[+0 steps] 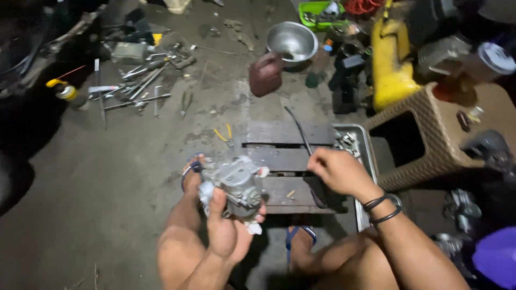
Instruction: Assembling and adjusting the slide and needle components of a motorcycle carburetor.
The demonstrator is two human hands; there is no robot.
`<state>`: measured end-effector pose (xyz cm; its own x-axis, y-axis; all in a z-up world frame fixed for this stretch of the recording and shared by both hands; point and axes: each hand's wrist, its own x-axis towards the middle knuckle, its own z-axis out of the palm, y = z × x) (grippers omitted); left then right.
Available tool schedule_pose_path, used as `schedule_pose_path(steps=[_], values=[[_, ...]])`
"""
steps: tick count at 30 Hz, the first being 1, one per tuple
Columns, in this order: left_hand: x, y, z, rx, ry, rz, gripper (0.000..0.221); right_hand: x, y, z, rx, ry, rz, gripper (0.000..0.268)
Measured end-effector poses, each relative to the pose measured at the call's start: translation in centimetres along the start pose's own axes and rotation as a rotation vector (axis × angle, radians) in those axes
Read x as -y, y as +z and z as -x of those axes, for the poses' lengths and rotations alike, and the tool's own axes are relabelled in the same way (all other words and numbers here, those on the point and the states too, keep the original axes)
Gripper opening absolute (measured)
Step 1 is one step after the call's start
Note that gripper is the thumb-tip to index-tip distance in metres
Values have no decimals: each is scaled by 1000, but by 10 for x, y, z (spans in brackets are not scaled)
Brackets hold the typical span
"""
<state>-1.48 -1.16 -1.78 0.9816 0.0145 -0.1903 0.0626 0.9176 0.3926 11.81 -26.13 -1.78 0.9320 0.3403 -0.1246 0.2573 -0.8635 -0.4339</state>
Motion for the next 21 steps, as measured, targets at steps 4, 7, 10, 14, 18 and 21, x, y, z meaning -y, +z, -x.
schedule_pose_path(steps=[4, 7, 10, 14, 18, 21], values=[[17, -23, -6, -34, -2, -63, 50, -19, -39, 31, -226, 150, -230, 22], [36, -17, -13, -10, -52, -181, 51, -33, -59, 61, -469, 127, -540, 16], [65, -6, -18, 8, -158, -212, 55, -31, -70, 91, -534, 210, -692, 16], [109, 40, -25, 140, -26, -83, 66, 6, -75, 122, -187, 180, -490, 29], [160, 65, -24, 213, 59, -52, 76, 10, -47, 136, -274, -53, -297, 32], [176, 82, -20, 194, 55, -78, 83, -6, -62, 135, -385, -150, -336, 22]])
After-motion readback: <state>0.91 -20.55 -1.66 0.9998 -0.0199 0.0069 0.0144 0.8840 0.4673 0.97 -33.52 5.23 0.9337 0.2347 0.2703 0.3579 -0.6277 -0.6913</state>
